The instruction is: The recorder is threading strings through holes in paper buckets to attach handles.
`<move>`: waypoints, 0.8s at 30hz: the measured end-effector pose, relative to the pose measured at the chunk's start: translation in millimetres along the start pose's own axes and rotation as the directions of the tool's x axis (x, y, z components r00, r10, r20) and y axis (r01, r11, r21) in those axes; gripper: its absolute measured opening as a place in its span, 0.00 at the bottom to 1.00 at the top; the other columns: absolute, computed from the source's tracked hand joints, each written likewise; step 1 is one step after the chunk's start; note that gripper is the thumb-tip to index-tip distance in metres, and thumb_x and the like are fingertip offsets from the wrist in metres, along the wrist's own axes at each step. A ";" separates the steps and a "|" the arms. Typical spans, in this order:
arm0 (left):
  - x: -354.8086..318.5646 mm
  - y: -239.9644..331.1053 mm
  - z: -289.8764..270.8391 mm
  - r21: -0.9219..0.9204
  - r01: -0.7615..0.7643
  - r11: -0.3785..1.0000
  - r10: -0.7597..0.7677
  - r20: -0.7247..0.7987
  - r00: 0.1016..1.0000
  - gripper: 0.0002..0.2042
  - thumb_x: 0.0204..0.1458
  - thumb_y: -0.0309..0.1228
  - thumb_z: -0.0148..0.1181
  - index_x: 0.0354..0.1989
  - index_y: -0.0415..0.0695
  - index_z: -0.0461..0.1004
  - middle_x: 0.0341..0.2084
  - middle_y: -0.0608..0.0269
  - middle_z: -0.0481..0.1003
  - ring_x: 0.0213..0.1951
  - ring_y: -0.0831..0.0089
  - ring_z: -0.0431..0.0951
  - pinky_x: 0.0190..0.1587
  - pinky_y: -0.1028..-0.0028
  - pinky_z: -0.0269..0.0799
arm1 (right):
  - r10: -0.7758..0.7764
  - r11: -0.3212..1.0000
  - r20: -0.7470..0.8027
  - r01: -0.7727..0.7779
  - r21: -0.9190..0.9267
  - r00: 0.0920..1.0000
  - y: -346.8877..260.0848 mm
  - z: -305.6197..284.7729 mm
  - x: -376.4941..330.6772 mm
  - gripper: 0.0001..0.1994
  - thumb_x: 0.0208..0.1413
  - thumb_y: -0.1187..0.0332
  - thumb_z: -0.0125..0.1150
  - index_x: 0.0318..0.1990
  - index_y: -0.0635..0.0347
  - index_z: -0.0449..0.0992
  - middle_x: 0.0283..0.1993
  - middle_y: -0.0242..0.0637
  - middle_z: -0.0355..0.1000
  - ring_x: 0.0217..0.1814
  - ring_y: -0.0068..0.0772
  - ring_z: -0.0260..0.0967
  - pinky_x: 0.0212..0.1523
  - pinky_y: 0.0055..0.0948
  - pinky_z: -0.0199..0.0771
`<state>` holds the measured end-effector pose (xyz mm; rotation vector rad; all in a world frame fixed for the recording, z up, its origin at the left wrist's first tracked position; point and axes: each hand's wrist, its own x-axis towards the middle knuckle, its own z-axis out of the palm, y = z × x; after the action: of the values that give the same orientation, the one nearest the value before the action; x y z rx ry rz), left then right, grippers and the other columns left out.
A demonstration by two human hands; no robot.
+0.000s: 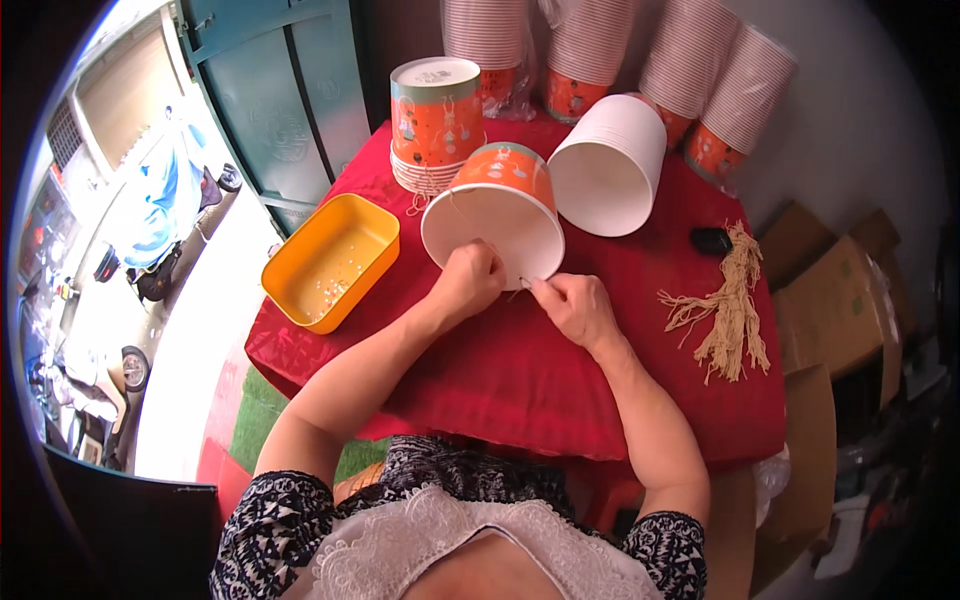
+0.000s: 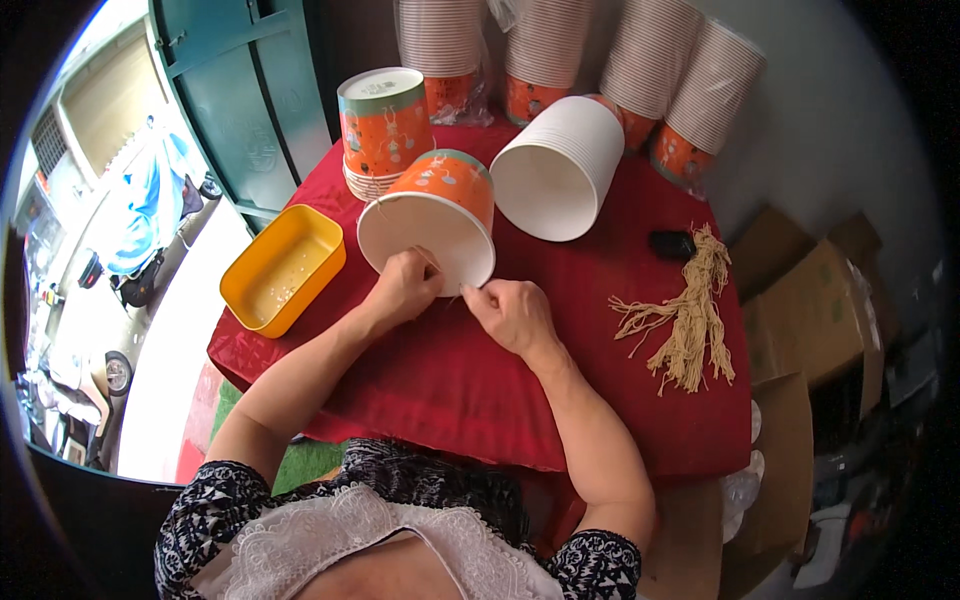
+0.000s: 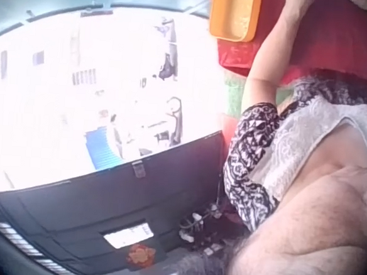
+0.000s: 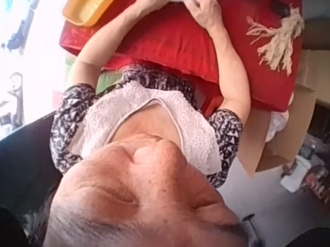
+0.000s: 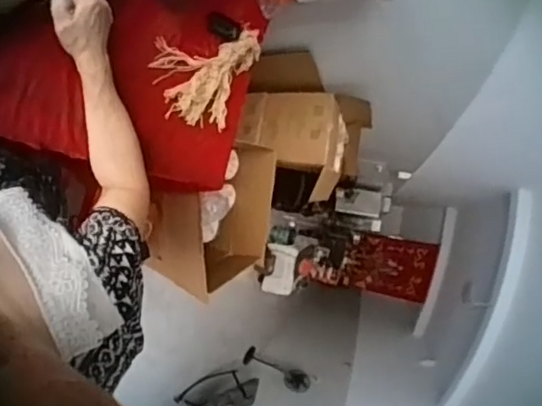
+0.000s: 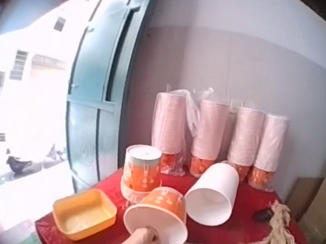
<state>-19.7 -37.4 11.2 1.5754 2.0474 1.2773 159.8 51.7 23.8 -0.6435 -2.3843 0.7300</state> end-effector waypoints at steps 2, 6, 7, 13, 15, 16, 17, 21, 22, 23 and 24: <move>-1.0 -4.8 3.5 0.053 -0.219 0.974 0.222 -0.054 0.974 0.07 0.46 0.24 0.56 0.22 0.32 0.76 0.24 0.40 0.76 0.28 0.48 0.79 0.33 0.59 0.76 | 0.060 0.998 0.007 -0.060 0.028 0.998 7.6 5.6 4.2 0.23 0.59 0.55 0.55 0.19 0.67 0.75 0.15 0.47 0.70 0.19 0.46 0.72 0.24 0.39 0.70; -9.5 17.4 -4.1 0.066 -0.182 0.981 0.175 0.096 0.980 0.09 0.48 0.27 0.62 0.27 0.31 0.76 0.24 0.43 0.77 0.29 0.53 0.78 0.34 0.61 0.73 | 0.133 0.988 -0.134 -0.143 -0.067 0.982 10.1 14.4 6.8 0.26 0.60 0.54 0.50 0.18 0.68 0.74 0.18 0.56 0.69 0.24 0.60 0.72 0.27 0.49 0.72; -13.6 25.1 -11.5 0.069 -0.188 0.980 0.181 0.094 0.979 0.09 0.48 0.27 0.62 0.27 0.31 0.76 0.24 0.43 0.77 0.29 0.53 0.78 0.34 0.61 0.73 | 0.111 0.980 -0.165 -0.136 -0.145 0.980 11.9 15.6 6.4 0.26 0.61 0.54 0.49 0.19 0.68 0.74 0.19 0.57 0.69 0.25 0.61 0.72 0.28 0.50 0.73; -53.4 88.1 -114.7 -0.282 -0.033 0.959 0.224 0.681 0.697 0.22 0.57 0.43 0.61 0.23 0.33 0.76 0.14 0.61 0.73 0.19 0.73 0.71 0.23 0.71 0.67 | 0.125 0.986 -0.253 -0.093 0.138 0.959 34.3 10.9 3.5 0.23 0.63 0.60 0.48 0.21 0.69 0.74 0.19 0.57 0.69 0.24 0.60 0.71 0.27 0.52 0.69; -66.2 111.1 -140.7 -0.210 0.120 0.970 -0.029 0.393 0.919 0.20 0.58 0.42 0.61 0.23 0.36 0.76 0.14 0.69 0.71 0.20 0.81 0.69 0.22 0.76 0.65 | 0.110 0.982 -0.317 -0.054 0.179 0.942 27.5 5.1 3.0 0.22 0.63 0.60 0.48 0.21 0.69 0.74 0.19 0.56 0.69 0.24 0.60 0.71 0.27 0.51 0.68; -63.9 102.1 -138.2 -0.335 0.160 0.929 -0.100 0.188 0.977 0.19 0.58 0.42 0.61 0.25 0.36 0.77 0.15 0.71 0.70 0.21 0.84 0.69 0.22 0.78 0.63 | 0.093 0.976 -0.376 -0.009 0.218 0.922 22.5 2.7 2.9 0.22 0.63 0.61 0.49 0.21 0.69 0.73 0.19 0.55 0.69 0.24 0.59 0.71 0.26 0.50 0.67; -55.0 101.2 -136.9 -0.323 0.078 0.943 -0.098 -0.044 0.994 0.20 0.58 0.42 0.62 0.26 0.34 0.77 0.16 0.70 0.71 0.22 0.85 0.69 0.23 0.78 0.63 | 0.044 0.989 -0.382 0.014 0.148 0.923 21.0 -1.5 1.2 0.16 0.61 0.65 0.52 0.25 0.68 0.74 0.20 0.54 0.70 0.25 0.57 0.72 0.26 0.47 0.69; -26.9 83.9 -124.1 -0.397 -0.147 0.906 0.037 -0.270 0.962 0.26 0.55 0.44 0.65 0.50 0.31 0.70 0.34 0.57 0.76 0.27 0.78 0.77 0.32 0.77 0.73 | -0.234 0.970 -0.494 0.232 -0.065 0.838 8.9 -2.0 -0.6 0.07 0.58 0.71 0.55 0.31 0.66 0.74 0.24 0.53 0.71 0.27 0.56 0.72 0.27 0.45 0.71; -22.8 84.4 -127.8 -0.455 -0.067 0.888 0.049 -0.051 0.997 0.38 0.51 0.45 0.69 0.62 0.32 0.58 0.43 0.51 0.75 0.36 0.71 0.79 0.40 0.74 0.76 | -0.311 0.950 -0.471 0.280 -0.136 0.826 6.9 -3.5 -1.7 0.05 0.56 0.72 0.55 0.34 0.65 0.73 0.26 0.52 0.71 0.28 0.56 0.72 0.27 0.45 0.71; -22.4 92.1 -121.8 -0.482 0.008 0.876 0.008 0.030 1.000 0.41 0.49 0.44 0.71 0.64 0.33 0.55 0.44 0.49 0.75 0.41 0.70 0.79 0.42 0.73 0.76 | -0.381 0.924 -0.444 0.318 -0.211 0.811 7.6 -5.8 -3.7 0.04 0.55 0.74 0.56 0.36 0.64 0.73 0.28 0.51 0.72 0.29 0.55 0.73 0.28 0.46 0.72; -21.1 100.8 -112.1 -0.501 0.083 0.861 -0.030 0.113 0.993 0.45 0.48 0.43 0.72 0.66 0.34 0.51 0.44 0.48 0.75 0.45 0.68 0.78 0.44 0.72 0.77 | -0.380 0.924 -0.447 0.316 -0.215 0.810 8.6 -7.9 -5.3 0.04 0.55 0.74 0.56 0.36 0.64 0.73 0.28 0.51 0.72 0.29 0.55 0.73 0.28 0.46 0.72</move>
<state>-20.1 -107.0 146.6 1.2909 1.5093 1.5189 170.9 57.7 22.1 -0.3609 -2.0048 0.2146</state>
